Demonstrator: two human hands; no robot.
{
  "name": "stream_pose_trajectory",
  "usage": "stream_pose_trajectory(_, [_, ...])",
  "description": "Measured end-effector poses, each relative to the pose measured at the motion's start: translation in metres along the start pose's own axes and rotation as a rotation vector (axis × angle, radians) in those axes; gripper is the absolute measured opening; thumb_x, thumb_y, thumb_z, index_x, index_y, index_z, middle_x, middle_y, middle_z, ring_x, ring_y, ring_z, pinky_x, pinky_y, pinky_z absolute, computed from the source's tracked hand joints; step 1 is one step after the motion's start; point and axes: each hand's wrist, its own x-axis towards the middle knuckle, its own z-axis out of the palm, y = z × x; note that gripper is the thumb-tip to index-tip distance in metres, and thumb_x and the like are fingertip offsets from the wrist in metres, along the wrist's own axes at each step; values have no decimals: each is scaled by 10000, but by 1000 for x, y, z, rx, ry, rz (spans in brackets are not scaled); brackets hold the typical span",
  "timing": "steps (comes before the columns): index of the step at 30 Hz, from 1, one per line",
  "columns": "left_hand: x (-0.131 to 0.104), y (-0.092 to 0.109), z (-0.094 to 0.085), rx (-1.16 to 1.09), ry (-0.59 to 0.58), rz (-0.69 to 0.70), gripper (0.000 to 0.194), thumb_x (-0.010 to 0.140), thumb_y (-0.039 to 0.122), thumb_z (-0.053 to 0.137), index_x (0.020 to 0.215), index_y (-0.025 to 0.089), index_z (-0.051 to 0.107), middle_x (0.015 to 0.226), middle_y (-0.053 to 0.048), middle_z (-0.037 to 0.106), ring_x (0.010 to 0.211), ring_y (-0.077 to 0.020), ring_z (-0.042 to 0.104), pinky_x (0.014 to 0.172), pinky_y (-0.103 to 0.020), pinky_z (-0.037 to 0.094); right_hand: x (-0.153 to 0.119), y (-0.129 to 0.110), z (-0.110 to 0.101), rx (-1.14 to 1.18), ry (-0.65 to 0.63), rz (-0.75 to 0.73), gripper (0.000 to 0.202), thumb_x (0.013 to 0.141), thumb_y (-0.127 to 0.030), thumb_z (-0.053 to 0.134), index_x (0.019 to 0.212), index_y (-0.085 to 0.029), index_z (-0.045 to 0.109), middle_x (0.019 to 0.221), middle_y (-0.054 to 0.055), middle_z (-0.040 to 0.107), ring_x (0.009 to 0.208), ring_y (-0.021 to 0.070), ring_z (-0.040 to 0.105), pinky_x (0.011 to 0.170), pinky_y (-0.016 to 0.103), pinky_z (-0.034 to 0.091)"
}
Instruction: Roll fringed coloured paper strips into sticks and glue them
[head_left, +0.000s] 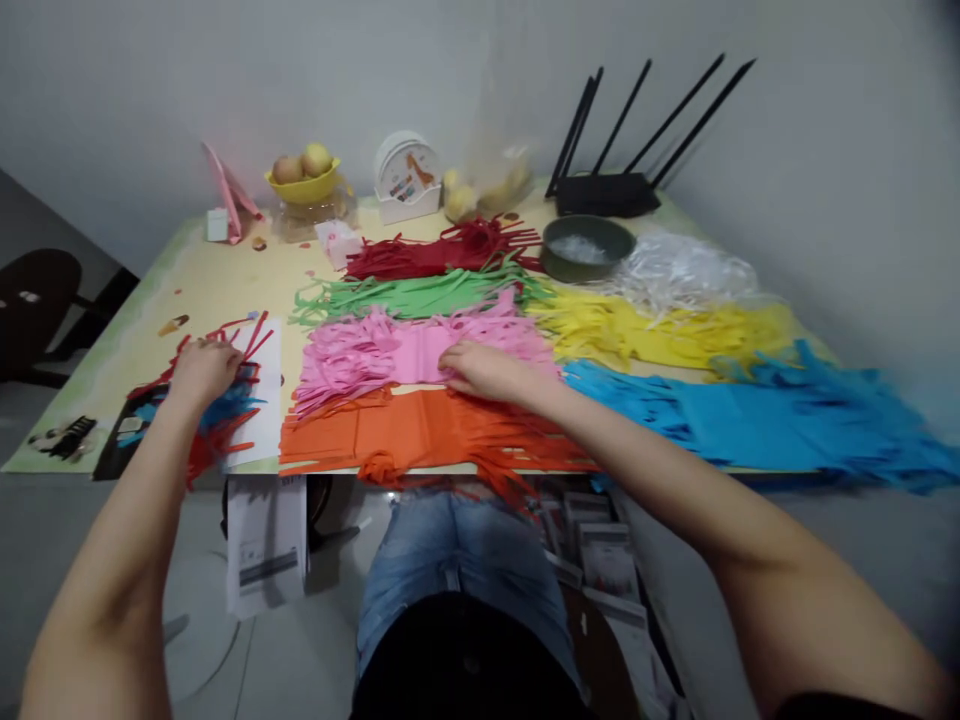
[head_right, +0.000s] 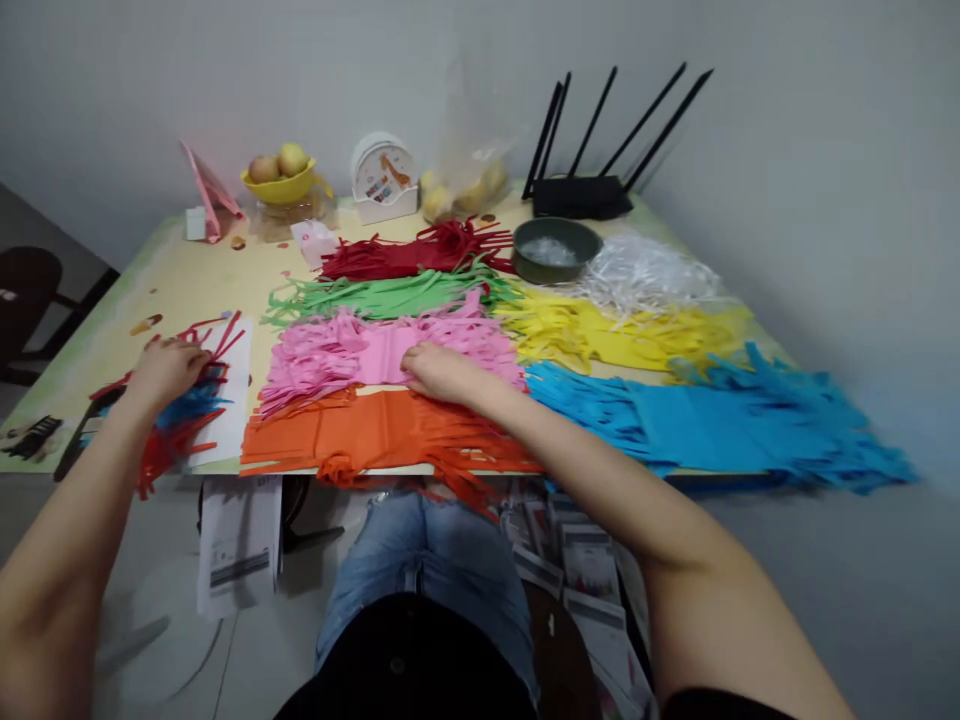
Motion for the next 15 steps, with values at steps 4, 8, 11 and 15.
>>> stream_pose_trajectory(4, [20,72,0,-46,25,179,268,927,279,445,880,177,689,1090,-112,720,1159,-284,604,1086,-489,415,5,2,6,-21,-46,55,262,921,-112,534,1114,-26,688,1168,208,682,1091,281,637,927,316,429])
stream_pose_trajectory(8, [34,184,23,-322,-222,514,273,942,263,492,1076,159,706,1179,-111,710,1142,-231,639,1040,-364,482,9,5,9,-4,-33,125,280,955,-100,455,1103,-35,684,1131,201,687,1024,249,653,864,296,422])
stream_pose_trajectory(11, [38,237,45,-382,-410,501,244,849,215,632,1054,110,712,1116,-154,710,1048,-264,668,966,-364,513,9,9,8,23,-9,156,282,961,-106,450,1120,-63,679,1137,173,698,1025,221,650,849,274,411])
stream_pose_trajectory(15, [44,247,63,-379,-444,441,249,750,193,725,979,94,719,1051,-164,708,954,-269,678,892,-357,532,6,14,4,62,8,186,249,930,-109,503,1095,-80,687,1097,139,726,1011,212,661,818,261,411])
